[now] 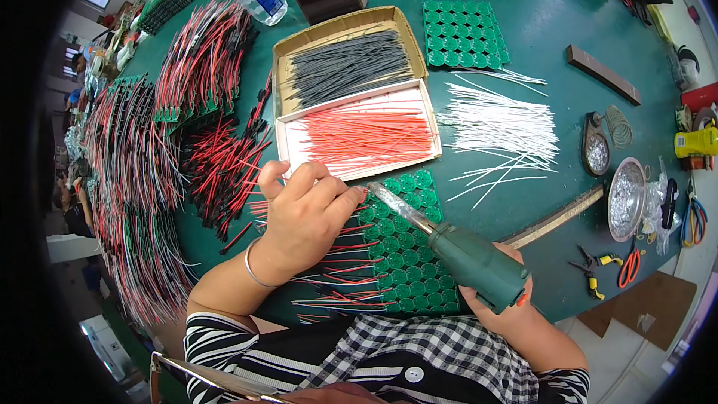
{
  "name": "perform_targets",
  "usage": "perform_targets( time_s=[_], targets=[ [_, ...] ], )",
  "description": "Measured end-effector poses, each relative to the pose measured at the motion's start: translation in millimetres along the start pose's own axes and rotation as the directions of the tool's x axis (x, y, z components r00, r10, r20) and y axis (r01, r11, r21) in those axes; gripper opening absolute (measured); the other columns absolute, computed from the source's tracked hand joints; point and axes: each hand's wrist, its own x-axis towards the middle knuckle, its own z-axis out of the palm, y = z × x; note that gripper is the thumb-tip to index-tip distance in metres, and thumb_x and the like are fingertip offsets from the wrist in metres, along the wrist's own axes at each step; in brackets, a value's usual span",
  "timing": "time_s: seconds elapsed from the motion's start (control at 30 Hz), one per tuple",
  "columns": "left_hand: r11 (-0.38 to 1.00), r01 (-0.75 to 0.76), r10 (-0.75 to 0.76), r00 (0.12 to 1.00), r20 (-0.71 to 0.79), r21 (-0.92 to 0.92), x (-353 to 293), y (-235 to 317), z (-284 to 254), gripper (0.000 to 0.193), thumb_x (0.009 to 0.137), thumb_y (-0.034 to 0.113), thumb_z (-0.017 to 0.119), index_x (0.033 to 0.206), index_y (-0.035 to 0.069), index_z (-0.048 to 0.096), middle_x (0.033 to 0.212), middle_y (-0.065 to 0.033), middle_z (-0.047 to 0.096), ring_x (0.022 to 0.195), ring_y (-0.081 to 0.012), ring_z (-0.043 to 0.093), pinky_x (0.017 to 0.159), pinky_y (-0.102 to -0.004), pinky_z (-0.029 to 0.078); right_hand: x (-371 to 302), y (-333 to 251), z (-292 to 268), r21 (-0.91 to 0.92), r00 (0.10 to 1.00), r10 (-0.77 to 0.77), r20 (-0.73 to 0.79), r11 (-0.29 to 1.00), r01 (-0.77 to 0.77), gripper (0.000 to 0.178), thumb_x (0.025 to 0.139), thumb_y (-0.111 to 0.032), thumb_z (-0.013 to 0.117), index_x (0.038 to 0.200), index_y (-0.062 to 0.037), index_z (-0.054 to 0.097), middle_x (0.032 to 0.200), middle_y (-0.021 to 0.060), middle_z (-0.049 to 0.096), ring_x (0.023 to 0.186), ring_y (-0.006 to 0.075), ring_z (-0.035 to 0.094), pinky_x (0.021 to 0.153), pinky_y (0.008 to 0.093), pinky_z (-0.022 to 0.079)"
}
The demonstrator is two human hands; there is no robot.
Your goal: The person secures wires to circuit boards using a hot glue gun.
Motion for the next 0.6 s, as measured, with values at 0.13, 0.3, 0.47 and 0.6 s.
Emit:
perform_targets(
  time_s=[0.13, 0.3, 0.47, 0.6],
  targets=[
    [1.000, 0.003, -0.003, 1.000, 0.009, -0.007, 1.0, 0.5, -1.5, 0.011, 0.076, 0.019, 0.066, 0.085, 0.021, 0.072, 0.078, 0.0084, 0.060, 0.087, -0.0120, 0.056, 0.093, -0.0464, 0.026, -2.6, -3.4, 1.6, -0.048, 0.999, -0.019, -0.036, 0.999, 0.018, 0.047, 0.093, -0.032, 0.064, 0.124, 0.0014, 0.052, 0.092, 0.0080, 0.064, 0.067, 0.0141, 0.062, 0.068, 0.0292, 0.050],
    [1.000, -0.007, 0.007, 0.999, 0.049, 0.010, 1.6, -0.2, -5.2, 0.011, 0.076, 0.019, 0.066, 0.085, 0.021, 0.072, 0.078, 0.0078, 0.060, 0.087, -0.0125, 0.056, 0.092, -0.0464, 0.026, 11.0, -18.9, -10.8, 0.053, 0.995, -0.097, 0.009, 0.994, 0.096, 0.035, 0.091, -0.024, 0.062, 0.116, 0.0001, 0.059, 0.096, 0.0099, 0.065, 0.072, 0.0182, 0.065, 0.071, 0.0328, 0.051],
    [1.000, -0.017, 0.018, 0.998, 0.059, -0.008, 1.4, -3.7, -8.7, 0.010, 0.076, 0.018, 0.066, 0.085, 0.018, 0.071, 0.078, 0.0071, 0.060, 0.083, -0.0126, 0.057, 0.090, -0.0435, 0.030, -0.7, -23.1, -7.9, 0.167, 1.000, -0.007, -0.008, 0.986, 0.009, 0.026, 0.092, -0.014, 0.061, 0.114, 0.0007, 0.059, 0.102, 0.0118, 0.066, 0.077, 0.0184, 0.068, 0.072, 0.0342, 0.053],
    [0.999, -0.014, 0.017, 0.998, 0.055, -0.039, 0.7, -3.9, -8.8, 0.009, 0.076, 0.018, 0.066, 0.084, 0.017, 0.071, 0.077, 0.0071, 0.061, 0.081, -0.0124, 0.057, 0.088, -0.0417, 0.032, -10.4, -19.5, -6.5, 0.279, 0.998, 0.052, -0.034, 0.959, -0.040, 0.036, 0.093, -0.013, 0.058, 0.124, 0.0029, 0.049, 0.108, 0.0132, 0.064, 0.078, 0.0178, 0.068, 0.077, 0.0322, 0.053]
  ],
)
